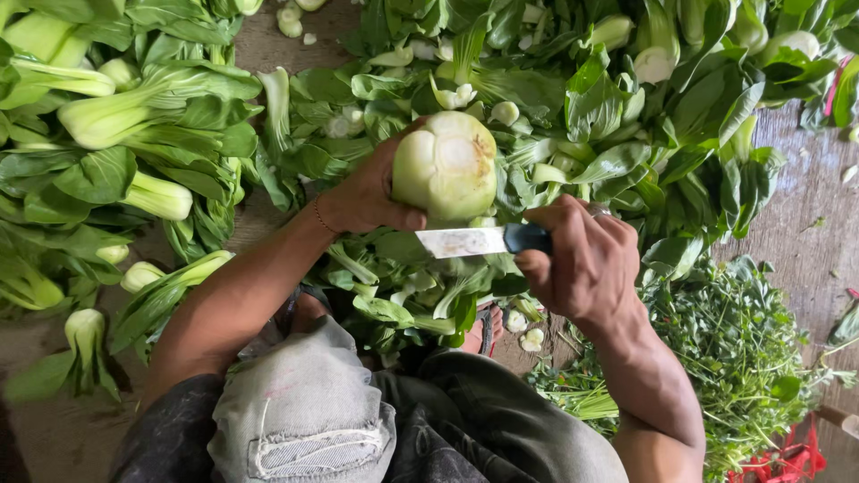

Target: The person sits on the floor and trims bok choy with a small knife, removing outer leaves and cutting the base. Trimmed pieces are placed in a pile to the left, while scraps fall to the floor.

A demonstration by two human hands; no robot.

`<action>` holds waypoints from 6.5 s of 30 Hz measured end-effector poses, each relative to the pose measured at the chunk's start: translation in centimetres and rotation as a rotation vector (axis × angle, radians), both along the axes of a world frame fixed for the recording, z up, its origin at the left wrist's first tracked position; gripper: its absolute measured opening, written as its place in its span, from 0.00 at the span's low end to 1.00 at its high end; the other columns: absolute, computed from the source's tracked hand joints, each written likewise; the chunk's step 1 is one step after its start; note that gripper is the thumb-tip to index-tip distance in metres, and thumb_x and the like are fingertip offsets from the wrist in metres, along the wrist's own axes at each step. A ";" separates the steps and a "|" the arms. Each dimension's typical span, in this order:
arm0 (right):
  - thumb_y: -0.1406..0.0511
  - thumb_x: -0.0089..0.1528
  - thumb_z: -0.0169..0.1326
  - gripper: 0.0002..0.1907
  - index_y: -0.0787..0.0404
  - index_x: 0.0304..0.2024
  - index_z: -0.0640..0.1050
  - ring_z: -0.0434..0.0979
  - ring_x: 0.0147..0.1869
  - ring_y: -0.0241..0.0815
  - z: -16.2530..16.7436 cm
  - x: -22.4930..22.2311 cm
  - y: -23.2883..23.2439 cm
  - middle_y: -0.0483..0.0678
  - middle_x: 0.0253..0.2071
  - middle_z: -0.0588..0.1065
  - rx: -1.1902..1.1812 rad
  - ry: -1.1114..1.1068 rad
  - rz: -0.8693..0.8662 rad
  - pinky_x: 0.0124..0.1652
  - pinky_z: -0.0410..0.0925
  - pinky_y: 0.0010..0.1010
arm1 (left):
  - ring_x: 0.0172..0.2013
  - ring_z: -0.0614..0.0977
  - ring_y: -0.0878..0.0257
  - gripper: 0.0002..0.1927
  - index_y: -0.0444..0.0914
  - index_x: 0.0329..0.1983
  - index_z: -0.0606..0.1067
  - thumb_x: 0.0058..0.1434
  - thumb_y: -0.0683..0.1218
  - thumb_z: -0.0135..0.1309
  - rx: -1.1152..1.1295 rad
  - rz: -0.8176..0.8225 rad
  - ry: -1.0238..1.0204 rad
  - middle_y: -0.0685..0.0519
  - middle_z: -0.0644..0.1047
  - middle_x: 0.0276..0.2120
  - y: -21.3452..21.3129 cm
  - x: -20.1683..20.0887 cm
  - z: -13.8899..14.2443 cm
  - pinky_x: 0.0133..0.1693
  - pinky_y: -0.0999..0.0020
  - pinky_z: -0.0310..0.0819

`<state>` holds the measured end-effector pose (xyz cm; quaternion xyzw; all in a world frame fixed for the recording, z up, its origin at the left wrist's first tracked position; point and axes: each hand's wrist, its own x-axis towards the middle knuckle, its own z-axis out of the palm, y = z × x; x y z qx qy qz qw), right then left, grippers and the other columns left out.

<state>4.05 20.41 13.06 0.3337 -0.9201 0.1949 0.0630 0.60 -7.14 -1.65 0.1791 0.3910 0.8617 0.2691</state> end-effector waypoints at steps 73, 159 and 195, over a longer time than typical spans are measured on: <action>0.48 0.73 0.42 0.24 0.62 0.39 0.71 0.72 0.22 0.42 -1.8 2.3 2.1 0.46 0.24 0.73 -0.142 -0.172 -0.098 0.25 0.65 0.34 | 0.44 0.84 0.64 0.50 0.32 0.60 0.72 0.37 0.59 0.77 -0.603 0.170 0.562 0.50 0.81 0.47 -0.6 1.3 3.1 0.52 0.68 0.79; 0.50 0.55 0.72 0.33 0.65 0.54 0.81 0.86 0.46 0.42 -3.6 -0.3 0.2 0.50 0.44 0.83 -0.384 -0.415 -0.190 0.45 0.79 0.32 | 0.55 0.83 0.61 0.54 0.34 0.67 0.67 0.41 0.62 0.76 -0.582 0.267 0.327 0.49 0.80 0.56 0.9 3.1 1.8 0.61 0.64 0.78; 0.40 0.69 0.45 0.32 0.59 0.29 0.69 0.69 0.21 0.48 -1.0 0.5 -1.3 0.47 0.23 0.67 0.111 -0.170 0.013 0.22 0.62 0.38 | 0.50 0.86 0.52 0.45 0.31 0.64 0.68 0.50 0.55 0.76 -0.793 0.441 0.749 0.43 0.81 0.52 0.5 3.7 1.3 0.55 0.60 0.81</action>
